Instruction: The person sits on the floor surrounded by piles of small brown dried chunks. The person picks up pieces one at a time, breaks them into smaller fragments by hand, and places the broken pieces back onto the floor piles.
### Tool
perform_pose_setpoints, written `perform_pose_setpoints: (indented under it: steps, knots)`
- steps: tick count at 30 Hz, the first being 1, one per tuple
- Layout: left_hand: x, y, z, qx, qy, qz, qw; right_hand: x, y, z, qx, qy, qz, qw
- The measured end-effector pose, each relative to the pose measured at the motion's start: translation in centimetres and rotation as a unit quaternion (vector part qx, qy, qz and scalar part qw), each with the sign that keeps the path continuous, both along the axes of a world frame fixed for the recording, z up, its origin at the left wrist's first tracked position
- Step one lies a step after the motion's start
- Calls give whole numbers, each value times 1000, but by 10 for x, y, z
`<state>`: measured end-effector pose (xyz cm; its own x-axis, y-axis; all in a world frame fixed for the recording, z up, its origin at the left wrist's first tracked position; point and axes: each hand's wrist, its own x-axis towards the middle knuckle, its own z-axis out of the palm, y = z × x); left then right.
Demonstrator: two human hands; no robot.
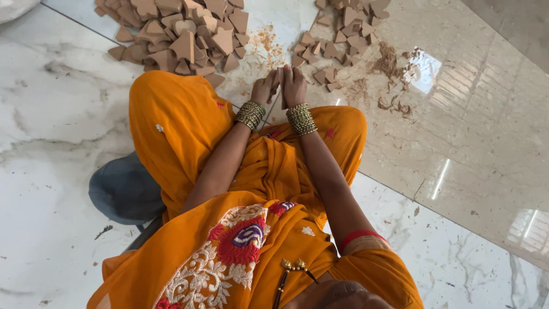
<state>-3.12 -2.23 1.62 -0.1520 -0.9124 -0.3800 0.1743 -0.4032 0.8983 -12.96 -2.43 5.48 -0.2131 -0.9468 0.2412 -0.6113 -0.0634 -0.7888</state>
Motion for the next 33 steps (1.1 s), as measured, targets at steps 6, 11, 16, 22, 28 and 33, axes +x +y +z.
perform_pose_setpoints:
  steps: [6, 11, 16, 22, 28, 33]
  knots:
    - [9, 0, 8, -53, 176, 6, 983, 3, -2, 2, -26, -81, 54, 995]
    - [4, 3, 9, -106, 167, -67, 978, -8, -7, 2, 18, -175, 51, 983]
    - [-2, 1, 7, -43, 175, 4, 984, -9, -7, -2, 75, -175, 25, 981]
    - [7, -1, 4, -28, 266, 62, 962, 9, -5, -3, 95, -229, 96, 964]
    - [3, 4, 10, -18, 289, -67, 955, -12, -3, 8, 163, -307, 47, 937]
    - [10, 1, 13, 16, 198, 42, 979, -1, -4, -1, 118, -203, 86, 968]
